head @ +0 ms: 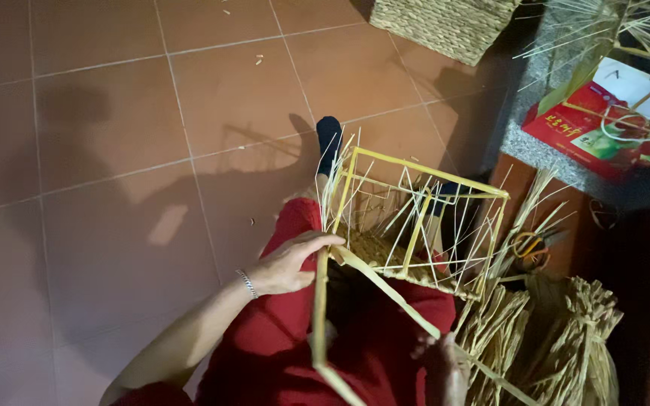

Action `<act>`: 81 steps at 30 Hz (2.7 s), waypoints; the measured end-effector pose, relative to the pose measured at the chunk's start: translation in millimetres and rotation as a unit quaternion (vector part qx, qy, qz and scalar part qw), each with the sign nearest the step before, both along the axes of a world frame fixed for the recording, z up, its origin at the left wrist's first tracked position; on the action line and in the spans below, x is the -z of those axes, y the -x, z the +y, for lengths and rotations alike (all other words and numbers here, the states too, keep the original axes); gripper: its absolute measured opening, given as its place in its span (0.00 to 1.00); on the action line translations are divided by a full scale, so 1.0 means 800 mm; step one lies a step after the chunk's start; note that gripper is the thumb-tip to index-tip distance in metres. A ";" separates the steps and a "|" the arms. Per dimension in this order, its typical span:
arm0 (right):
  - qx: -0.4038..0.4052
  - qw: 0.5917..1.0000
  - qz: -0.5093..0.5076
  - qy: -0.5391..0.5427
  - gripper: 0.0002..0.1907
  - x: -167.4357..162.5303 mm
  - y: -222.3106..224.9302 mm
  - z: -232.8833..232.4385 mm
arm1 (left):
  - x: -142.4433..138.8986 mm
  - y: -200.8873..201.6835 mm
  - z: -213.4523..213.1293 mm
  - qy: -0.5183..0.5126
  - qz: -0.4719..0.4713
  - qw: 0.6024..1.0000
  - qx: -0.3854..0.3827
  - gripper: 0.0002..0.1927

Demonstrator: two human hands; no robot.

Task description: The person sits on the floor weaving a basket, attaching and weaving dried palm or straw strips around a yellow bamboo frame. They pull strips tight, fold them over the frame edges, and weave new strips into the woven base to build up the basket sides.

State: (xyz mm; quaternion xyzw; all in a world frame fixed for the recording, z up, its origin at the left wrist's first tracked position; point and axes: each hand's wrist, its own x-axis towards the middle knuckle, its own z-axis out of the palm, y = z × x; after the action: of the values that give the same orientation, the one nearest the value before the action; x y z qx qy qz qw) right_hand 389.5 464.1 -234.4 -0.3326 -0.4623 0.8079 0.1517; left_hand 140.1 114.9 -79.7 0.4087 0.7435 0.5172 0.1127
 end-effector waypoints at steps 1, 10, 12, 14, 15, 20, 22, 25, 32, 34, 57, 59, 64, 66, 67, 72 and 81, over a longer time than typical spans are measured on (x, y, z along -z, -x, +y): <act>-0.005 0.999 -0.010 0.040 0.16 -0.003 0.000 -0.005 | -0.005 0.002 0.004 0.001 0.009 1.000 -0.004 0.29; -0.251 0.753 0.143 -0.591 0.11 -0.240 0.070 -0.109 | -0.013 0.012 0.035 0.148 -0.037 0.979 -0.133 0.14; -0.156 0.659 0.198 -0.709 0.12 -0.282 0.097 -0.117 | -0.013 0.009 0.037 0.162 -0.032 0.975 -0.146 0.12; -0.109 0.590 0.208 -0.772 0.14 -0.295 0.129 -0.125 | -0.014 -0.001 0.041 0.053 0.069 0.982 -0.170 0.09; -0.145 0.612 0.199 -0.752 0.16 -0.295 0.139 -0.129 | -0.015 -0.003 0.044 -0.002 0.118 0.976 -0.181 0.08; -0.229 0.670 0.143 -0.691 0.16 -0.237 0.150 -0.162 | -0.027 0.001 0.049 -0.026 0.045 0.984 -0.171 0.05; -0.220 0.666 0.183 -0.689 0.17 -0.211 0.139 -0.185 | -0.032 0.003 0.047 -0.010 0.015 0.988 -0.154 0.04; -0.232 0.647 0.202 -0.698 0.16 -0.188 0.140 -0.204 | -0.035 0.005 0.046 0.044 -0.052 0.986 -0.154 0.05; -0.200 0.689 0.189 -0.670 0.06 -0.218 0.172 -0.189 | -0.023 0.007 0.038 -0.021 -0.132 0.986 -0.097 0.04; -0.159 0.707 0.195 -0.660 0.07 -0.233 0.187 -0.185 | -0.021 0.012 0.034 -0.025 -0.134 0.988 -0.068 0.06; -0.145 0.772 0.225 -0.576 0.09 -0.234 0.194 -0.187 | -0.021 -0.007 0.071 -0.050 -0.030 0.981 -0.183 0.06; -0.118 0.690 0.267 -0.662 0.12 -0.245 0.197 -0.187 | -0.026 -0.007 0.066 -0.069 0.061 0.987 -0.128 0.11; -0.120 0.605 0.220 -0.756 0.12 -0.276 0.210 -0.158 | -0.032 -0.003 0.054 0.032 0.030 0.998 -0.050 0.12; -0.121 0.571 0.173 -0.793 0.12 -0.285 0.206 -0.148 | -0.033 -0.002 0.056 0.074 0.006 0.996 -0.059 0.08; -0.118 0.559 0.141 -0.809 0.12 -0.289 0.202 -0.145 | -0.034 -0.001 0.057 0.093 -0.002 0.994 -0.055 0.08; -0.105 0.554 0.094 -0.821 0.12 -0.295 0.194 -0.145 | -0.043 0.013 0.054 0.024 0.078 0.996 0.027 0.07; -0.121 0.562 0.044 -0.817 0.09 -0.257 0.183 -0.152 | -0.041 0.024 0.077 0.077 0.088 0.993 0.035 0.07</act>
State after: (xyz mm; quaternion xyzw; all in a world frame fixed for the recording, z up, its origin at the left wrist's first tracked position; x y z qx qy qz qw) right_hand 243.2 342.2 -28.5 0.0284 -0.9534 0.1098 0.2796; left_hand 120.9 176.6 -46.6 0.4685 0.7731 0.4166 0.0962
